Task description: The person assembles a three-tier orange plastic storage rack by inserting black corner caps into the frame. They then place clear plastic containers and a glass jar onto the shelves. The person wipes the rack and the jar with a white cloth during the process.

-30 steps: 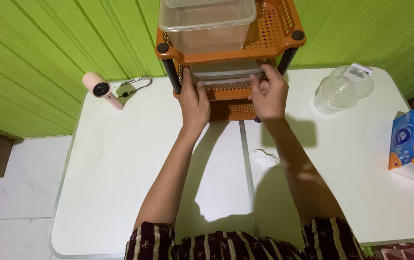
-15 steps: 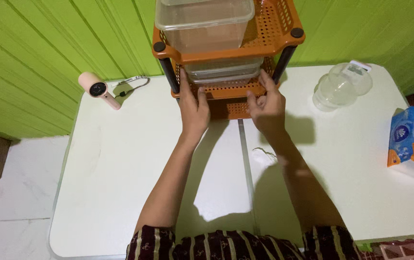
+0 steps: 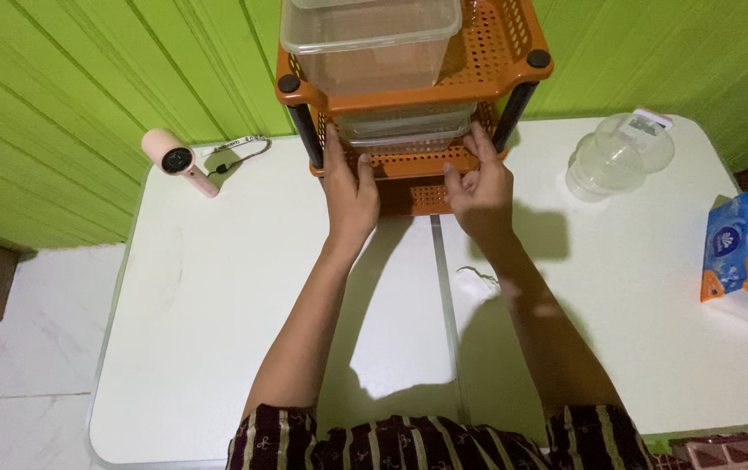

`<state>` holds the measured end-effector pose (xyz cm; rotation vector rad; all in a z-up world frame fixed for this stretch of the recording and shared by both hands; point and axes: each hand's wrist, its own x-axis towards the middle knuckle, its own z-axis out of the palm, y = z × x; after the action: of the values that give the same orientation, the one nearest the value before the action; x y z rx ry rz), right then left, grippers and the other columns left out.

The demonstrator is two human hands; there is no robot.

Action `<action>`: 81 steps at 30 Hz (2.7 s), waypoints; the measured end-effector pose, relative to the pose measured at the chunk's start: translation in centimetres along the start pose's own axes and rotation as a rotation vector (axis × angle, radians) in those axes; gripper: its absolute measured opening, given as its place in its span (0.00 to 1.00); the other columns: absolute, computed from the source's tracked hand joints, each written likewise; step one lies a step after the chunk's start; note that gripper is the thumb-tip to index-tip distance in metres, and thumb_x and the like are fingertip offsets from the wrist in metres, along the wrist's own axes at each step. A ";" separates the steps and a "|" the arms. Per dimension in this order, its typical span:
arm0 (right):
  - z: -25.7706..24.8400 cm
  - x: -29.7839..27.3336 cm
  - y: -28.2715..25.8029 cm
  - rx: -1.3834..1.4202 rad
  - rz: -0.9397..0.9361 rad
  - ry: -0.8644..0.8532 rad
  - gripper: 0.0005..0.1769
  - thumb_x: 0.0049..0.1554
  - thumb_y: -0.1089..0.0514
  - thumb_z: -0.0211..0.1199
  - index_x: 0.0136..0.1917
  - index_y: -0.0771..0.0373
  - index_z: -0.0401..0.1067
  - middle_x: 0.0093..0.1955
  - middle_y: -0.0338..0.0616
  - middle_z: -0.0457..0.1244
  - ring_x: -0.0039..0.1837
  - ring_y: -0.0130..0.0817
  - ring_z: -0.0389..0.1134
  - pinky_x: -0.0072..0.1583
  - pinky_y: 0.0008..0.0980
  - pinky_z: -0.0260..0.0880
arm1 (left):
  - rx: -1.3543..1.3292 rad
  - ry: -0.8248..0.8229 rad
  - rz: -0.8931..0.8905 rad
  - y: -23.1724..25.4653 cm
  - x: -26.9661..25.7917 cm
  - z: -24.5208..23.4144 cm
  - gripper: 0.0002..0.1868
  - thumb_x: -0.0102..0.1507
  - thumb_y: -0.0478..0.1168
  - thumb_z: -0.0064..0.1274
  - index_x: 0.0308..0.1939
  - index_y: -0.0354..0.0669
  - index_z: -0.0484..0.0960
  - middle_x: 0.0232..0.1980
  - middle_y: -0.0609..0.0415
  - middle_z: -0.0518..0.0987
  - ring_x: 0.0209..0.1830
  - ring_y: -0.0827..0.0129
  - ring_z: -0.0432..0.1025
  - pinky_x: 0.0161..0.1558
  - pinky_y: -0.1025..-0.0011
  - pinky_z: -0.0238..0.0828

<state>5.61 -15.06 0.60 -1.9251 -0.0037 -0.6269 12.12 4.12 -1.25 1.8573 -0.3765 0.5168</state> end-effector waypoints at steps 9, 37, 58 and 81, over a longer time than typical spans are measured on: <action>-2.0 -0.8 -4.7 -0.394 -0.284 0.090 0.25 0.58 0.67 0.68 0.68 0.74 0.67 0.55 0.61 0.69 0.35 0.27 0.68 0.40 0.25 0.72 | 0.097 -0.101 0.044 5.3 -1.1 -3.8 0.32 0.72 0.36 0.46 0.76 0.25 0.55 0.78 0.27 0.56 0.78 0.39 0.54 0.73 0.51 0.55; -6.0 18.7 -4.8 0.178 0.021 -0.267 0.19 0.69 0.43 0.48 0.44 0.54 0.70 0.40 0.32 0.62 0.44 0.25 0.62 0.52 0.34 0.68 | -0.017 -0.234 -0.039 5.3 18.2 -6.3 0.39 0.70 0.65 0.28 0.53 0.29 0.73 0.43 0.40 0.81 0.41 0.55 0.80 0.45 0.57 0.74; -13.6 -6.3 9.4 -0.366 -0.030 0.280 0.22 0.60 0.66 0.72 0.64 0.64 0.68 0.62 0.50 0.63 0.61 0.41 0.67 0.59 0.35 0.72 | -0.455 -0.369 -0.045 5.0 -7.1 -0.5 0.10 0.69 0.32 0.50 0.55 0.39 0.77 0.52 0.55 0.79 0.53 0.73 0.73 0.56 0.74 0.70; -22.1 -1.8 19.7 -0.475 -0.088 0.493 0.24 0.56 0.66 0.81 0.54 0.64 0.66 0.65 0.47 0.61 0.66 0.43 0.65 0.58 0.38 0.69 | -0.210 -0.732 -0.135 -2.9 -9.0 30.6 0.20 0.59 0.34 0.61 0.55 0.36 0.76 0.54 0.44 0.78 0.42 0.62 0.77 0.46 0.67 0.77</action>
<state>0.22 -42.08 -10.34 -2.1734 0.4062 -1.2347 11.04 -23.71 -17.09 1.7972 -0.7485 -0.3092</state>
